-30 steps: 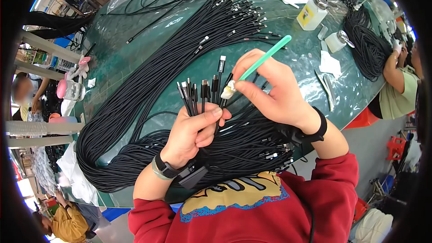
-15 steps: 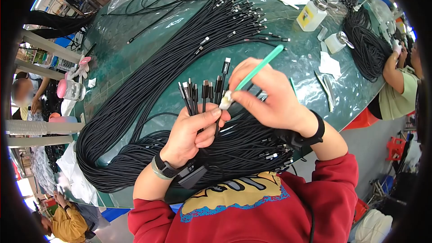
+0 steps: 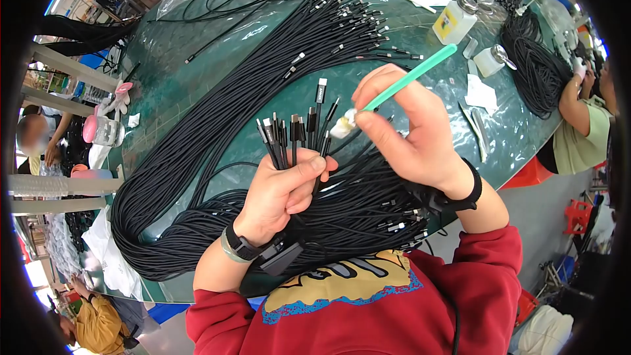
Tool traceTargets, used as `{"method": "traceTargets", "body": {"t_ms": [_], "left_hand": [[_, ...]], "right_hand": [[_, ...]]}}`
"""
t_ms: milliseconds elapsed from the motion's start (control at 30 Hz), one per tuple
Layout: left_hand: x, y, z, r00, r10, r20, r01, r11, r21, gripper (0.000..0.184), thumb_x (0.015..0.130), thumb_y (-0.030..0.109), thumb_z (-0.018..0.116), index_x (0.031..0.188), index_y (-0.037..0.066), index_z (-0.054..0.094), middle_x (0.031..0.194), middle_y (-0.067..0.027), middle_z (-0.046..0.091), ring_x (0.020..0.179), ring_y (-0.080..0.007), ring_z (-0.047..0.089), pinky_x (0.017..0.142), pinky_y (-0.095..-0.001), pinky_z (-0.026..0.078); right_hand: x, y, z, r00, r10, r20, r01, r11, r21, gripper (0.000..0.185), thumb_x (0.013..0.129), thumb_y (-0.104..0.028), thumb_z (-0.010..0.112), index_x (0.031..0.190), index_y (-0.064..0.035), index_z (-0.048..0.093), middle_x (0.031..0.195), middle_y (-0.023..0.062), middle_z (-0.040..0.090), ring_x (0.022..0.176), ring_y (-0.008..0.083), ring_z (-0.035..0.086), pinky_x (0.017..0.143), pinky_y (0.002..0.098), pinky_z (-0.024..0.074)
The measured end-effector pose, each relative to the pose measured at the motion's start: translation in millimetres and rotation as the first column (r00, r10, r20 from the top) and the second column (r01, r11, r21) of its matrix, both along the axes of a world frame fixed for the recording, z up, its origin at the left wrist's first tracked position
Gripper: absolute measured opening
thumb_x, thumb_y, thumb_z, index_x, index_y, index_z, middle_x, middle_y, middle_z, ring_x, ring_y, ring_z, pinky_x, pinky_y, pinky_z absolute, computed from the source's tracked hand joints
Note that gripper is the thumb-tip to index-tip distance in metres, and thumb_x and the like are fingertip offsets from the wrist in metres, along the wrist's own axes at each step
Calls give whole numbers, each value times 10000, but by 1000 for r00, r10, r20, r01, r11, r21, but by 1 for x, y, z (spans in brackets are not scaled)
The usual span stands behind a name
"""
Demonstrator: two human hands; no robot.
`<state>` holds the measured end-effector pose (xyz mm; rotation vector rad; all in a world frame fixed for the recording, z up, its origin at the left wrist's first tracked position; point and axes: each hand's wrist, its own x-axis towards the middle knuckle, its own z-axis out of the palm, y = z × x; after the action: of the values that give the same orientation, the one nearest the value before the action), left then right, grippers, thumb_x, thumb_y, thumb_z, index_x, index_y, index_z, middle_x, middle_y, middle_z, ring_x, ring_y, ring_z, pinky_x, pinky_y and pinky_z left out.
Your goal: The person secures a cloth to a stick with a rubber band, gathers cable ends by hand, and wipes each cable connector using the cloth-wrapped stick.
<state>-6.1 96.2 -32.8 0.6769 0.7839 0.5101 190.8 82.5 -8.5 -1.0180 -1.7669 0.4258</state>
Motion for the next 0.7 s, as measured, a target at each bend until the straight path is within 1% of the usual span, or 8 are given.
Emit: {"method": "traceTargets", "body": {"t_ms": [167, 233, 400, 567, 633, 700], "left_hand": [[2, -5, 1, 996, 75, -50, -72, 995, 67, 143, 773, 63, 588, 846, -60, 586, 633, -17, 531, 360, -1, 286, 322, -162, 192], [3, -8, 1, 989, 128, -75, -119, 986, 115, 124, 758, 47, 606, 831, -52, 598, 619, -18, 539, 360, -3, 298, 324, -164, 193], [6, -11, 3, 980, 157, -122, -135, 976, 172, 87, 742, 27, 621, 801, -37, 613, 603, -9, 536, 365, -2, 311, 328, -169, 190], [8, -14, 3, 972, 179, -151, -141, 962, 233, 58, 727, 10, 632, 772, -26, 620, 556, 22, 498, 370, -1, 316, 331, -172, 187], [9, -15, 2, 970, 167, -176, -115, 955, 272, 51, 722, 4, 635, 763, -23, 622, 532, 33, 478, 370, -1, 316, 332, -173, 186], [10, -16, 2, 968, 174, -182, -120, 955, 272, 49, 722, 4, 635, 761, -22, 622, 523, 36, 472, 370, -1, 317, 332, -173, 186]], "right_hand": [[-7, -3, 2, 996, 46, 76, -44, 999, -19, 155, 684, 46, 578, 812, -18, 516, 781, 98, 524, 725, 224, 523, 643, 289, 414], [-7, -4, 3, 990, 45, 133, -50, 998, 30, 163, 670, 47, 583, 803, -22, 520, 774, 94, 527, 722, 234, 523, 637, 300, 413], [-11, -7, 1, 978, 42, 202, -55, 997, 57, 178, 642, 43, 594, 787, -36, 527, 765, 79, 532, 720, 248, 524, 635, 321, 402], [-7, -7, 5, 985, -33, 168, 21, 997, 73, 193, 629, 38, 595, 788, -47, 528, 763, 69, 531, 731, 256, 520, 643, 329, 390], [-13, -10, 5, 975, -21, 221, 1, 996, 90, 199, 624, 36, 592, 791, -51, 528, 764, 68, 530, 737, 260, 516, 650, 334, 384], [-14, -12, 6, 969, -17, 247, -8, 995, 97, 202, 622, 35, 591, 792, -52, 528, 765, 67, 529, 740, 261, 514, 654, 337, 381]]}}
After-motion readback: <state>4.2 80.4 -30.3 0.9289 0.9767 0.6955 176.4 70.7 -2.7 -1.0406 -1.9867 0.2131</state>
